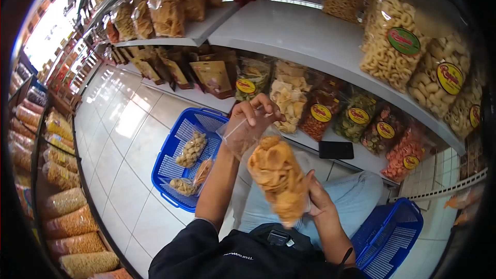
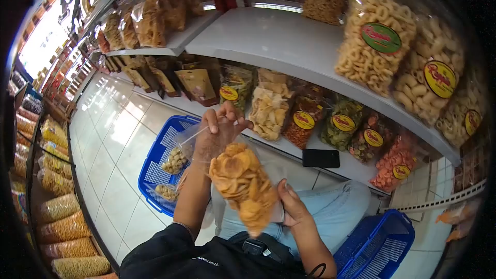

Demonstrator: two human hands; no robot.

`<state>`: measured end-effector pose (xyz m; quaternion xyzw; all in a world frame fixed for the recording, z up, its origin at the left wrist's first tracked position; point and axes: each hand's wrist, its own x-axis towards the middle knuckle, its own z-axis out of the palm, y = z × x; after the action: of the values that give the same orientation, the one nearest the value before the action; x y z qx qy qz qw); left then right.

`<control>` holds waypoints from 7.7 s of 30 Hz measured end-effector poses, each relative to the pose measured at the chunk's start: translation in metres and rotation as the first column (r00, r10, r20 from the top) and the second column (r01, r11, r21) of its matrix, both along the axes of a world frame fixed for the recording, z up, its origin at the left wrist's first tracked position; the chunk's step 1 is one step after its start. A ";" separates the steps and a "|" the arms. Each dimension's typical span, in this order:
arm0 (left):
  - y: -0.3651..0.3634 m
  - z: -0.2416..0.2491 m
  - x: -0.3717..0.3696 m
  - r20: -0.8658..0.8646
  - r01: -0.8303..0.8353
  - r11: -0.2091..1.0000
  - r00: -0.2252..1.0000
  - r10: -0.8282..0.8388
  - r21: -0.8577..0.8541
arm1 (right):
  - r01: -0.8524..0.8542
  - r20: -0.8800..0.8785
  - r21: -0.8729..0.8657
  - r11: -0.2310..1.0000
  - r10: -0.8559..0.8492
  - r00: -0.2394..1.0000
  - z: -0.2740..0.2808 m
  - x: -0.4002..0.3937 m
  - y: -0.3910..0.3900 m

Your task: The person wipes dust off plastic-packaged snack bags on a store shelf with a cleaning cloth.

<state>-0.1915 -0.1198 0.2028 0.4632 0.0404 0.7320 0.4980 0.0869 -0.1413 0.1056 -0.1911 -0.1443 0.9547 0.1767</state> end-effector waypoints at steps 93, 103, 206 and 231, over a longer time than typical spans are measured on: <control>-0.022 -0.050 0.100 0.295 0.191 0.659 0.954 0.050 -0.728 | -0.150 -0.028 0.956 -0.250 -0.591 0.806 0.053 0.052 0.037; -0.021 -0.060 0.119 0.027 0.113 0.710 0.991 -0.131 -0.695 | -0.288 -0.035 0.945 -0.158 -0.919 0.392 0.094 0.049 0.045; -0.034 -0.072 0.135 0.651 0.543 0.551 0.759 0.001 -0.634 | -0.331 0.059 0.750 -0.573 -0.439 0.896 0.058 0.035 -0.008; -0.048 -0.103 0.144 0.089 0.206 0.508 0.965 -0.245 -0.836 | 0.050 -0.006 0.998 0.044 -0.692 0.722 0.034 0.090 0.041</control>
<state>-0.0475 -0.1682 0.0994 0.1839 0.3355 0.5419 0.7483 0.1765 -0.1000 0.1399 -0.2983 -0.6957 0.4579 0.4662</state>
